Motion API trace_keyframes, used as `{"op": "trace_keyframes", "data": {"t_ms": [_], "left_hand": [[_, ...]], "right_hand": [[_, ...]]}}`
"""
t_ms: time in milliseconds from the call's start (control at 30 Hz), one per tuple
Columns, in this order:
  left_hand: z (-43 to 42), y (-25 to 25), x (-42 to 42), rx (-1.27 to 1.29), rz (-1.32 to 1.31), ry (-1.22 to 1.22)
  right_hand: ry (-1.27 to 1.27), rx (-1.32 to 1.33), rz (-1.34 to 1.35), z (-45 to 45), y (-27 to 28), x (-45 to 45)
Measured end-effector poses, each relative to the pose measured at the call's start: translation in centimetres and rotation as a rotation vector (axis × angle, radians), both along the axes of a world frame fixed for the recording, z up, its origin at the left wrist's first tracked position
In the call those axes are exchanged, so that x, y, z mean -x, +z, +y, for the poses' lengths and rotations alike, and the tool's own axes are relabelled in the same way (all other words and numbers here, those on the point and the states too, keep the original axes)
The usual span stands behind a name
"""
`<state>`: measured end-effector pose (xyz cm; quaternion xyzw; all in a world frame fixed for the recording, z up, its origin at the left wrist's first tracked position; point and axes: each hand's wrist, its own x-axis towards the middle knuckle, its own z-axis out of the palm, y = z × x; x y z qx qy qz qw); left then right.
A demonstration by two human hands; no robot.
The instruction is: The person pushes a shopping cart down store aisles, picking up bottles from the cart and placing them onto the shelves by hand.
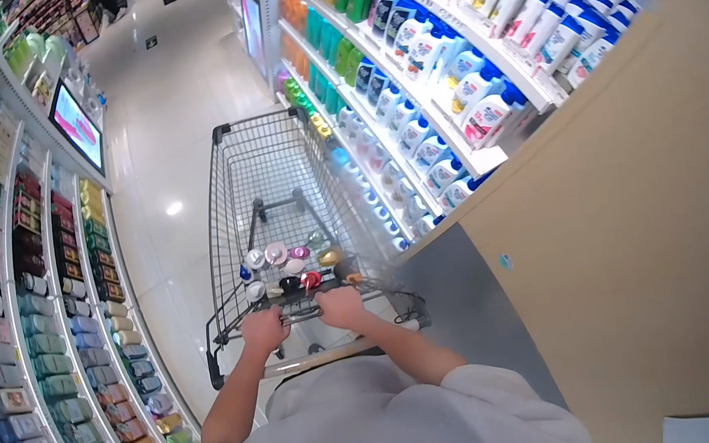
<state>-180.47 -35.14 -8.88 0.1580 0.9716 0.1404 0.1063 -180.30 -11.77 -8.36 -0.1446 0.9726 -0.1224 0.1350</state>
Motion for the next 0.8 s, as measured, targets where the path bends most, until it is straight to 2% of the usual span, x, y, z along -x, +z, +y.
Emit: {"op": "trace_keyframes", "data": {"t_ms": [200, 233, 333, 367, 467, 500, 600, 633, 733, 767, 800], "left_hand": [[-1.9, -0.9, 5.4, -0.026, -0.016, -0.012], [-1.3, -0.8, 6.4, -0.020, -0.024, -0.015], [-2.0, 0.3, 8.8, -0.024, -0.067, -0.035], [-2.2, 0.5, 9.7, -0.017, -0.083, -0.042], [-2.5, 0.0, 12.2, 0.000, -0.119, -0.067], [-2.5, -0.3, 13.0, 0.008, -0.135, -0.075], [-1.8, 1.0, 16.1, 0.044, -0.220, -0.091], [-1.7, 0.9, 17.3, 0.039, -0.229, -0.082], [-1.0, 0.3, 19.5, 0.008, -0.260, -0.081], [-0.9, 0.1, 20.3, -0.003, -0.267, -0.095], [-0.9, 0.1, 21.1, -0.012, -0.276, -0.107]], "right_hand": [[0.039, 0.047, 0.068, -1.6, -0.3, 5.4], [0.039, 0.007, 0.009, -1.2, 0.0, 6.5], [0.109, 0.119, -0.101, -0.9, 1.0, 9.3], [0.178, 0.116, -0.177, -0.3, 0.7, 10.7], [0.155, 0.455, -0.688, -0.1, 2.4, 16.2], [0.109, 0.424, -0.846, -0.1, 2.6, 18.6], [0.313, 0.392, -0.908, -0.4, 1.5, 24.8], [0.451, 0.346, -0.990, -1.0, 0.4, 27.2], [0.632, 0.305, -1.223, -2.4, -3.2, 33.2], [0.747, 0.236, -1.057, -2.4, -4.5, 34.9], [0.572, 0.253, -0.968, -3.0, -6.4, 36.5]]}}
